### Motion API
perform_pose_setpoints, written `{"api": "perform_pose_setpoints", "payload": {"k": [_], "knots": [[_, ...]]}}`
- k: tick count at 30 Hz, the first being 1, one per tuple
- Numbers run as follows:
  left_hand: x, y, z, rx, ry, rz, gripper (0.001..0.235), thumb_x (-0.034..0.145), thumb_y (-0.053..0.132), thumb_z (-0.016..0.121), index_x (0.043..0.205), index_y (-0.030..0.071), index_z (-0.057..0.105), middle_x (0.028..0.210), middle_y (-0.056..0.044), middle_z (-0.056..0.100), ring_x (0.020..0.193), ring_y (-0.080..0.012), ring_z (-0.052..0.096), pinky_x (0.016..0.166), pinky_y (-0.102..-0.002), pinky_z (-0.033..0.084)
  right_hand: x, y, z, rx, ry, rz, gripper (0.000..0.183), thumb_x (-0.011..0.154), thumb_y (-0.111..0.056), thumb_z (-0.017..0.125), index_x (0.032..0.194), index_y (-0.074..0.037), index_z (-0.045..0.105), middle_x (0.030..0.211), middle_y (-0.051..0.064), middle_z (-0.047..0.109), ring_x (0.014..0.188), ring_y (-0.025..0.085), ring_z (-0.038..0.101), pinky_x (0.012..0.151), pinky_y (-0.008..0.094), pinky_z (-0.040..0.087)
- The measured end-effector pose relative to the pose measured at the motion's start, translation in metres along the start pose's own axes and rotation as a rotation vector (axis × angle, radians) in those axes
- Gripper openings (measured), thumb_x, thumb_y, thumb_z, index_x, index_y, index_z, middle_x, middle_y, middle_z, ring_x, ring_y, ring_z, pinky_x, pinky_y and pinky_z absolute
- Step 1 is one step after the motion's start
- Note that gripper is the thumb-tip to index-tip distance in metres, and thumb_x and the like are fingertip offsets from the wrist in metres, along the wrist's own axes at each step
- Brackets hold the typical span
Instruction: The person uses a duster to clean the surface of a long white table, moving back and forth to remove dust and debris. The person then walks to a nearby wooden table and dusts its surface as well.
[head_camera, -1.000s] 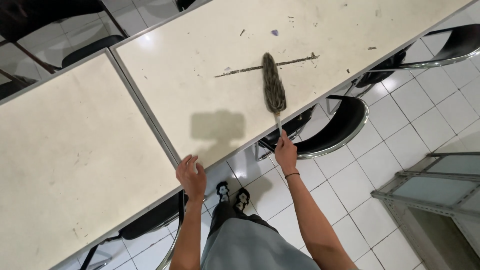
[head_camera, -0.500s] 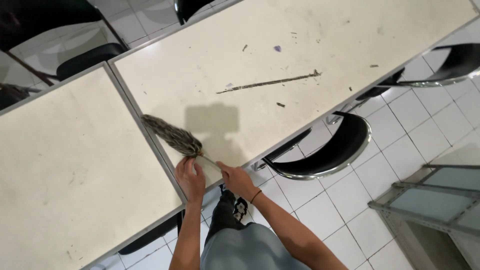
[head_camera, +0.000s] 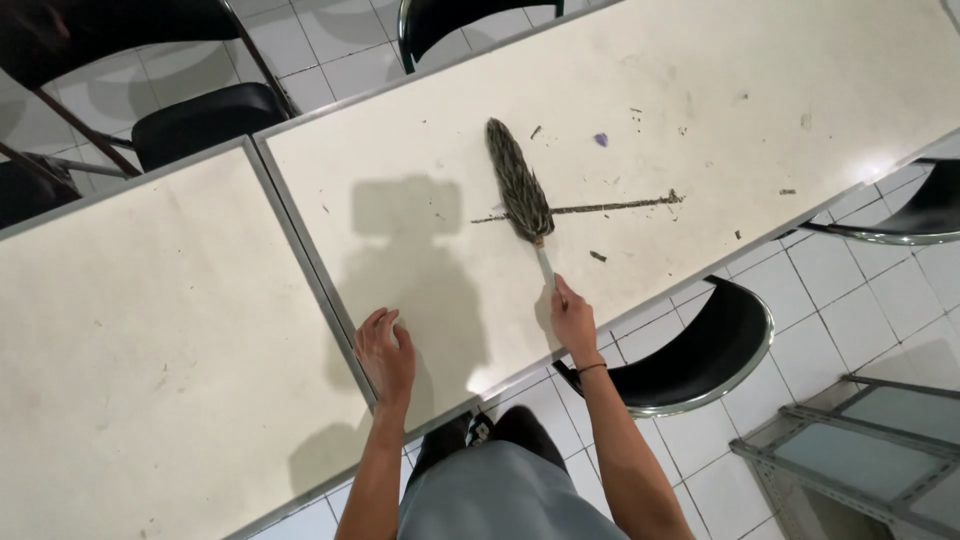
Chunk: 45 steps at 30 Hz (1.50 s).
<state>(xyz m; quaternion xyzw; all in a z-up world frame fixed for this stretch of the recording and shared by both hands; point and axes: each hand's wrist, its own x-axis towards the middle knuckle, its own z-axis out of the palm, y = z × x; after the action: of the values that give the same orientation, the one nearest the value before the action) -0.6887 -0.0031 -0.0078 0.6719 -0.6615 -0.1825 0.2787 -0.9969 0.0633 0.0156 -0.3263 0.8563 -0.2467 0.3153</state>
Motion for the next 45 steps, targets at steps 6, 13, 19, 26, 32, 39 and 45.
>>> {"api": "perform_pose_setpoints", "payload": {"k": [6, 13, 19, 26, 32, 39, 45], "knots": [[0.023, 0.009, 0.004, -0.030, 0.067, 0.037, 0.026, 0.090, 0.003, 0.063, 0.110, 0.018, 0.071, 0.118, -0.001, 0.061, 0.112, -0.0272, 0.060, 0.088, -0.046, 0.047, -0.011, -0.038, 0.048, -0.030, -0.014, -0.254, 0.045, 0.094, -0.021, 0.050, 0.137, -0.018, 0.063, 0.127, 0.012, 0.068, 0.099, 0.052, 0.065, 0.088, 0.065, 0.050], [0.040, 0.014, 0.006, 0.045, 0.106, 0.038, 0.025, 0.086, 0.006, 0.066, 0.107, 0.019, 0.073, 0.118, -0.001, 0.063, 0.115, -0.0282, 0.060, 0.087, -0.045, 0.048, -0.011, -0.100, 0.114, -0.127, -0.374, -0.409, 0.041, 0.100, -0.028, 0.050, 0.139, -0.033, 0.061, 0.122, 0.004, 0.072, 0.101, 0.035, 0.071, 0.086, 0.048, 0.058], [0.044, 0.010, 0.020, 0.084, 0.132, 0.072, 0.025, 0.085, 0.008, 0.066, 0.106, 0.019, 0.074, 0.118, -0.002, 0.064, 0.115, -0.0284, 0.060, 0.091, -0.045, 0.048, 0.051, -0.124, 0.077, -0.181, -0.271, -0.305, 0.042, 0.099, -0.026, 0.049, 0.138, -0.034, 0.063, 0.114, 0.012, 0.074, 0.101, 0.042, 0.070, 0.095, 0.054, 0.055], [0.053, 0.022, 0.029, 0.070, 0.069, 0.040, 0.026, 0.088, 0.007, 0.064, 0.108, 0.020, 0.073, 0.118, -0.001, 0.063, 0.116, -0.0273, 0.059, 0.096, -0.047, 0.046, 0.141, -0.066, 0.002, -0.088, 0.075, -0.046, 0.048, 0.100, -0.031, 0.041, 0.143, -0.023, 0.060, 0.120, 0.026, 0.069, 0.109, 0.050, 0.064, 0.098, 0.059, 0.049], [0.073, 0.039, 0.031, 0.041, 0.008, 0.054, 0.025, 0.090, 0.006, 0.063, 0.110, 0.017, 0.073, 0.120, -0.002, 0.062, 0.120, -0.0274, 0.058, 0.099, -0.047, 0.045, 0.107, -0.090, 0.022, -0.068, 0.143, -0.184, 0.045, 0.097, -0.017, 0.046, 0.138, -0.011, 0.063, 0.121, 0.025, 0.068, 0.099, 0.052, 0.066, 0.087, 0.066, 0.049], [0.061, 0.041, 0.032, 0.032, 0.005, 0.130, 0.025, 0.087, 0.003, 0.065, 0.108, 0.016, 0.074, 0.120, -0.002, 0.062, 0.118, -0.0278, 0.058, 0.098, -0.047, 0.045, 0.002, -0.104, 0.068, -0.240, -0.205, -0.308, 0.049, 0.095, -0.022, 0.050, 0.143, -0.034, 0.057, 0.109, 0.019, 0.074, 0.091, 0.049, 0.070, 0.083, 0.059, 0.057], [0.039, 0.023, 0.038, 0.020, -0.009, 0.178, 0.029, 0.087, 0.003, 0.065, 0.109, 0.020, 0.072, 0.120, 0.002, 0.061, 0.117, -0.0250, 0.058, 0.095, -0.046, 0.047, -0.007, -0.071, 0.036, -0.358, -0.220, -0.262, 0.050, 0.096, -0.030, 0.047, 0.143, -0.046, 0.053, 0.098, 0.015, 0.077, 0.085, 0.042, 0.073, 0.081, 0.054, 0.060]]}}
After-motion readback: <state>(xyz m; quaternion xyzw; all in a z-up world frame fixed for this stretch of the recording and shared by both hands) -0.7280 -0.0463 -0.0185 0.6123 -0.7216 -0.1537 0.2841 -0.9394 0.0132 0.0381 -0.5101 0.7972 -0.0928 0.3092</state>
